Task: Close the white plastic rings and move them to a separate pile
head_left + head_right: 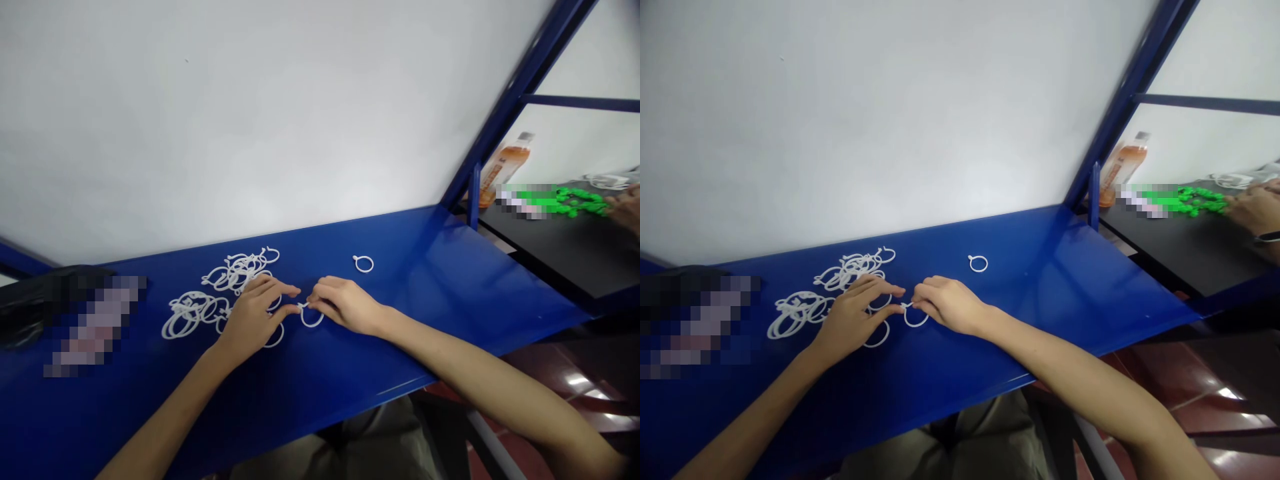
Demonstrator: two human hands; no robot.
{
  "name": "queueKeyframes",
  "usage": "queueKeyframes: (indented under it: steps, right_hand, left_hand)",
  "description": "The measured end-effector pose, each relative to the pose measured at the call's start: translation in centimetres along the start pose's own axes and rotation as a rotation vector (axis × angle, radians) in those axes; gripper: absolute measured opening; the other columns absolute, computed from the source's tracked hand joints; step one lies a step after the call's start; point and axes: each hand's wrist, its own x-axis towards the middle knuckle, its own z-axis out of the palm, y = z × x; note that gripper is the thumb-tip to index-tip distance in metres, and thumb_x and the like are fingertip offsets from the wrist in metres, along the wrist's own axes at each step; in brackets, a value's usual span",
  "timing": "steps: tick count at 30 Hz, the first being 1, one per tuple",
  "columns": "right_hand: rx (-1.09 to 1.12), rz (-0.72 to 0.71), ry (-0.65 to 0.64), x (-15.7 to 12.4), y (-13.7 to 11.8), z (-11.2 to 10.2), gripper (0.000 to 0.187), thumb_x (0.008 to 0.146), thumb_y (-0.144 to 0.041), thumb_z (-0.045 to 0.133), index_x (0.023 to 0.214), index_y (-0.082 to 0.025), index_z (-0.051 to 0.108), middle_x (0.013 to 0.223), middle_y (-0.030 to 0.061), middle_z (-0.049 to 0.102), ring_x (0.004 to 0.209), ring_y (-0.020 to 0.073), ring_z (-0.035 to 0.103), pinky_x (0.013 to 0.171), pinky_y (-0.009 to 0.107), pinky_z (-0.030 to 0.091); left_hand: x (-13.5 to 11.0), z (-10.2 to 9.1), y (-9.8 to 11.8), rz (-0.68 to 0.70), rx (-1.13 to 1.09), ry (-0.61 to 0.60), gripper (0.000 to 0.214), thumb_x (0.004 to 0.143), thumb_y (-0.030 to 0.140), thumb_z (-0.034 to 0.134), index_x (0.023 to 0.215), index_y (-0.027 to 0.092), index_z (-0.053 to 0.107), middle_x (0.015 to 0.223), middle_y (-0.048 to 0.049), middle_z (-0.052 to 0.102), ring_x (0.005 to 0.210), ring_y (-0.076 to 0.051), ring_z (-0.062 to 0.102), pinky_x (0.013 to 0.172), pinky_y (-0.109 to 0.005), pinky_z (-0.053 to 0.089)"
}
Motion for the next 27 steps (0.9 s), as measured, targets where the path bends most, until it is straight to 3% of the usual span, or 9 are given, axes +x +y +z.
queueKeyframes:
  steps: [9, 16, 21, 24, 27]
  right_hand:
    - [-0.079, -0.081, -0.008, -0.2, -0.6, 0.6, 0.024, 0.105, -0.025, 0.043, 0.095, -0.015, 0.063, 0.086, 0.0069, 0.064, 0.079, 0.017, 0.056, 0.074, 0.028, 0.048]
    - [-0.133, -0.073, -0.002, -0.1, -0.5, 0.9, 0.025, 0.105, -0.026, 0.043, 0.099, -0.015, 0.064, 0.089, 0.0076, 0.065, 0.082, 0.0174, 0.057, 0.076, 0.029, 0.048]
    - [-0.221, 0.133, 0.101, 0.5, 1.5, -1.4, 0.022, 0.104, -0.026, 0.047, 0.106, -0.016, 0.067, 0.099, 0.0089, 0.066, 0.092, 0.0184, 0.059, 0.082, 0.03, 0.049]
    - [-0.308, 0.387, 0.196, 0.3, 3.7, -3.9, 0.02, 0.103, -0.022, 0.05, 0.105, -0.016, 0.069, 0.103, 0.0083, 0.065, 0.09, 0.0165, 0.061, 0.082, 0.028, 0.048]
    - [-0.375, 0.629, 0.191, -0.3, 5.7, -5.7, 0.019, 0.101, -0.024, 0.053, 0.105, -0.019, 0.07, 0.106, 0.0061, 0.065, 0.087, 0.0148, 0.063, 0.079, 0.025, 0.047]
  left_hand:
    - [-0.7, 1.1, -0.1, 0.06, 0.075, 0.085, 0.013, 0.091, 0.025, 0.061, 0.093, 0.027, 0.074, 0.081, -0.0006, 0.073, 0.088, -0.021, 0.062, 0.089, -0.04, 0.049]
    - [-0.4, 0.6, -0.6, 0.1, 0.109, 0.026, 0.015, 0.094, 0.028, 0.058, 0.1, 0.027, 0.072, 0.088, -0.0017, 0.074, 0.092, -0.022, 0.062, 0.092, -0.041, 0.047]
    - [0.0, -0.4, -1.8, -0.012, 0.235, -0.035, 0.025, 0.091, 0.045, 0.062, 0.103, 0.024, 0.069, 0.094, -0.0044, 0.073, 0.096, -0.026, 0.061, 0.092, -0.044, 0.045]
    - [-0.3, -0.5, -2.4, -0.06, 0.334, -0.078, 0.03, 0.089, 0.052, 0.061, 0.102, 0.026, 0.069, 0.084, -0.0037, 0.071, 0.092, -0.027, 0.061, 0.088, -0.045, 0.044]
    - [-0.8, -0.1, -2.5, -0.053, 0.365, -0.143, 0.031, 0.088, 0.052, 0.061, 0.103, 0.027, 0.07, 0.088, -0.0051, 0.071, 0.095, -0.028, 0.061, 0.089, -0.045, 0.042]
